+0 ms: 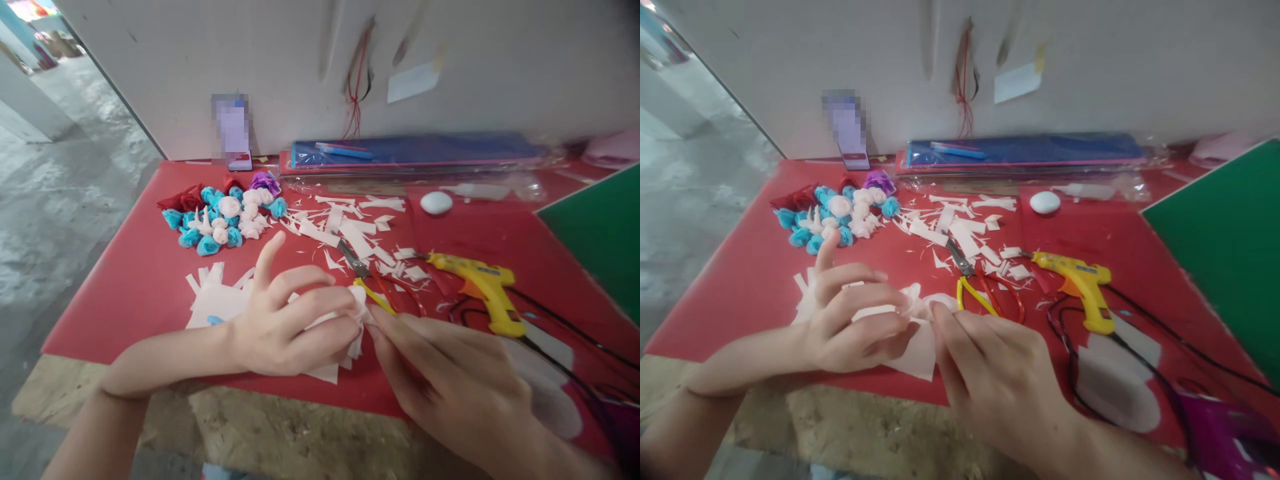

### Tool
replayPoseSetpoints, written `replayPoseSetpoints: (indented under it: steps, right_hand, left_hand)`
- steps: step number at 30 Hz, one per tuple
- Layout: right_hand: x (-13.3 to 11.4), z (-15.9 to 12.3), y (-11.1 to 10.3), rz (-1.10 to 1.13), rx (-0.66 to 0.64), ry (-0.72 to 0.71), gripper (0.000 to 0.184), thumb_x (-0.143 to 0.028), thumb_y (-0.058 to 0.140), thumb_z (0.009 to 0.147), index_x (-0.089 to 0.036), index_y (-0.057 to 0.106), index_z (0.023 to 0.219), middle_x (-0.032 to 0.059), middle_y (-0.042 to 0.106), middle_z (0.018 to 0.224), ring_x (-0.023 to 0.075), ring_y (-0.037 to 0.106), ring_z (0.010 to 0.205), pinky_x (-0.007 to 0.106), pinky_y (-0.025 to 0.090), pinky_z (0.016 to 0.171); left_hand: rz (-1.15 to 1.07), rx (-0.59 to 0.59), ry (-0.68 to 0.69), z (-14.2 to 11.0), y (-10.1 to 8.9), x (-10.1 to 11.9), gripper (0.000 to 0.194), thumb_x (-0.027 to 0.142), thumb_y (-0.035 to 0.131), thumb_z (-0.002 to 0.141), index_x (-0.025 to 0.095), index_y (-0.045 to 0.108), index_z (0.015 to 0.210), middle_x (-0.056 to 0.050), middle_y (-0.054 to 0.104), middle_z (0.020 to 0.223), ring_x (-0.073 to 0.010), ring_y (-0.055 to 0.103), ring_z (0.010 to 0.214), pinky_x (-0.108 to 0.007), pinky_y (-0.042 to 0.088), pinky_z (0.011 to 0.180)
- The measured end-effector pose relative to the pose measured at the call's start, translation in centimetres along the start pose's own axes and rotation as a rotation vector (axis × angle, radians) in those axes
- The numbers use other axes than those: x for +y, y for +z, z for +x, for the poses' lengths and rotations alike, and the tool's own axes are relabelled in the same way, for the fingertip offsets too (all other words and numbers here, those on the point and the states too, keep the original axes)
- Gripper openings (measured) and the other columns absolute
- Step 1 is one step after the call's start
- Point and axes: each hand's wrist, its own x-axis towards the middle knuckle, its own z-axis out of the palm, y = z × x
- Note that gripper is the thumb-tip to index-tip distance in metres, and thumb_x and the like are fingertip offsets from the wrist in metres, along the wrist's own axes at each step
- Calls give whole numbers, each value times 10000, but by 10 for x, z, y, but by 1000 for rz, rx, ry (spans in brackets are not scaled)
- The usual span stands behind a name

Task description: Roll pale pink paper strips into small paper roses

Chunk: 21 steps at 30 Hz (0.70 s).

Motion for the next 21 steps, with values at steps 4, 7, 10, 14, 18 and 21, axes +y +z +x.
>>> replayPoseSetpoints:
  steps: [4,7,10,14,18,21]
  right_hand:
    - [0,-2,1,-11,-11,6,146,-111,420,866,-105,549,935,34,673,669,130,600,556,267,453,534]
    - [0,-2,1,-12,-14,20,155,-128,413,868,-95,541,950,43,664,651,134,602,539,270,458,520]
    - [1,-3,0,14,-6,36,153,-130,408,867,-98,534,947,46,662,648,132,602,530,263,462,514]
    - [3,-5,0,41,-25,33,149,-118,414,861,-91,531,949,53,662,671,129,604,548,256,465,530]
    - [3,-5,0,24,-40,30,152,-119,400,866,-100,527,947,50,660,670,131,603,562,259,461,535]
    - [2,-2,0,19,-39,23,158,-94,379,863,-113,524,922,45,657,644,127,595,527,261,446,513]
  left_hand:
    - [-27,42,10,0,1,0,102,119,616,657,182,536,658,27,607,786,-143,500,800,-520,250,1061]
    - [-53,78,27,0,2,0,93,113,607,666,185,549,654,24,599,820,-143,495,822,-491,287,1052]
    - [-92,86,63,0,2,0,109,101,582,675,193,553,625,45,595,802,-128,494,820,-484,269,1066]
    - [-164,83,147,-3,2,1,153,122,524,706,233,579,616,71,604,771,-112,491,815,-475,229,1090]
    - [-243,81,231,-9,4,4,195,215,517,743,264,603,574,85,630,804,-116,493,845,-513,131,1108]
    - [-296,78,269,-12,6,7,270,223,530,735,267,575,472,101,631,750,-96,504,805,-473,88,1125]
